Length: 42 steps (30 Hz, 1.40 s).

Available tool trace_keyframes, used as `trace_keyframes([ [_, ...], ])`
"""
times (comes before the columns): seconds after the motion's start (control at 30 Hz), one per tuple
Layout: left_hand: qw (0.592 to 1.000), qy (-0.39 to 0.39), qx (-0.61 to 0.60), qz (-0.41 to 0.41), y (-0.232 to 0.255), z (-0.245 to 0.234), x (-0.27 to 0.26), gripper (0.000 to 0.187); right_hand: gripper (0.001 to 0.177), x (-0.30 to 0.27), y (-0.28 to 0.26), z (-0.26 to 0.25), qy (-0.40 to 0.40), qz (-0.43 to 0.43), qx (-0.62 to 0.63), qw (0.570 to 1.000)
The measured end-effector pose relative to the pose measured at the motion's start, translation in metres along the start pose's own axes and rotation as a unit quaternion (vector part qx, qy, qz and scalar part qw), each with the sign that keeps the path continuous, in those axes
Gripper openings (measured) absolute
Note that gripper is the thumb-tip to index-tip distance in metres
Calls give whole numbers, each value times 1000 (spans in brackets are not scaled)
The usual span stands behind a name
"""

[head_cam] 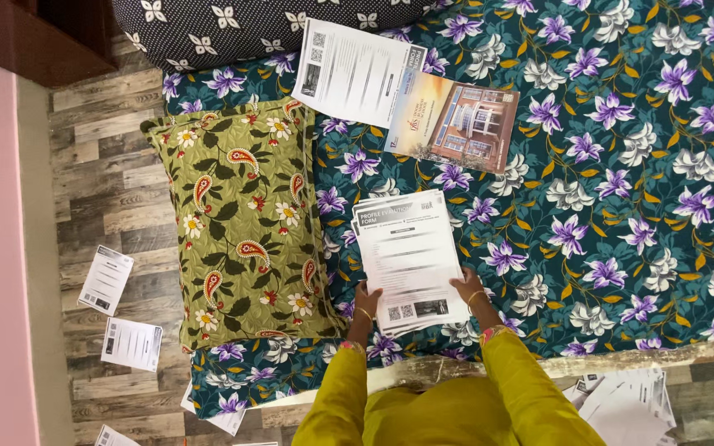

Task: The person picks up documents from the floor and a bed, gathers them into a stack, and places the stack onto a shelf.

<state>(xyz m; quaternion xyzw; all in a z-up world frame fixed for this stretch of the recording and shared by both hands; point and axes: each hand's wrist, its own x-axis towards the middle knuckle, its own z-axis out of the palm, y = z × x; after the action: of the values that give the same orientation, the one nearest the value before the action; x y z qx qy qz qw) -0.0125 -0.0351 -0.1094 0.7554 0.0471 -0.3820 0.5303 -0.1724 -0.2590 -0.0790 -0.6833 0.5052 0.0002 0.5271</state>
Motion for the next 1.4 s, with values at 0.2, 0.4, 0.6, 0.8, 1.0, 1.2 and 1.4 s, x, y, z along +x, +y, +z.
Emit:
trace_keyframes([
  [0.2,985,-100,-49,135,22,-5,16,47,55,32,9,1,-36,-47,96,994],
  [0.4,972,-82,-40,218,81,-35,-51,42,45,8,4,-38,-74,-203,324,921],
  [0.6,957,-76,-73,270,46,-21,-57,33,45,-8,13,-39,-89,-178,294,935],
  [0.8,893,-160,-420,27,36,4,-27,25,46,-3,10,-41,-102,-167,270,943],
  [1.0,980,-101,-17,169,70,2,-14,39,47,45,-8,-67,-124,-140,201,962],
  [1.2,981,-14,-196,10,24,28,62,45,39,133,-43,-36,40,-274,-45,960],
  [1.4,976,56,-208,-13,-28,21,97,42,37,219,-164,29,66,-410,-222,882],
])
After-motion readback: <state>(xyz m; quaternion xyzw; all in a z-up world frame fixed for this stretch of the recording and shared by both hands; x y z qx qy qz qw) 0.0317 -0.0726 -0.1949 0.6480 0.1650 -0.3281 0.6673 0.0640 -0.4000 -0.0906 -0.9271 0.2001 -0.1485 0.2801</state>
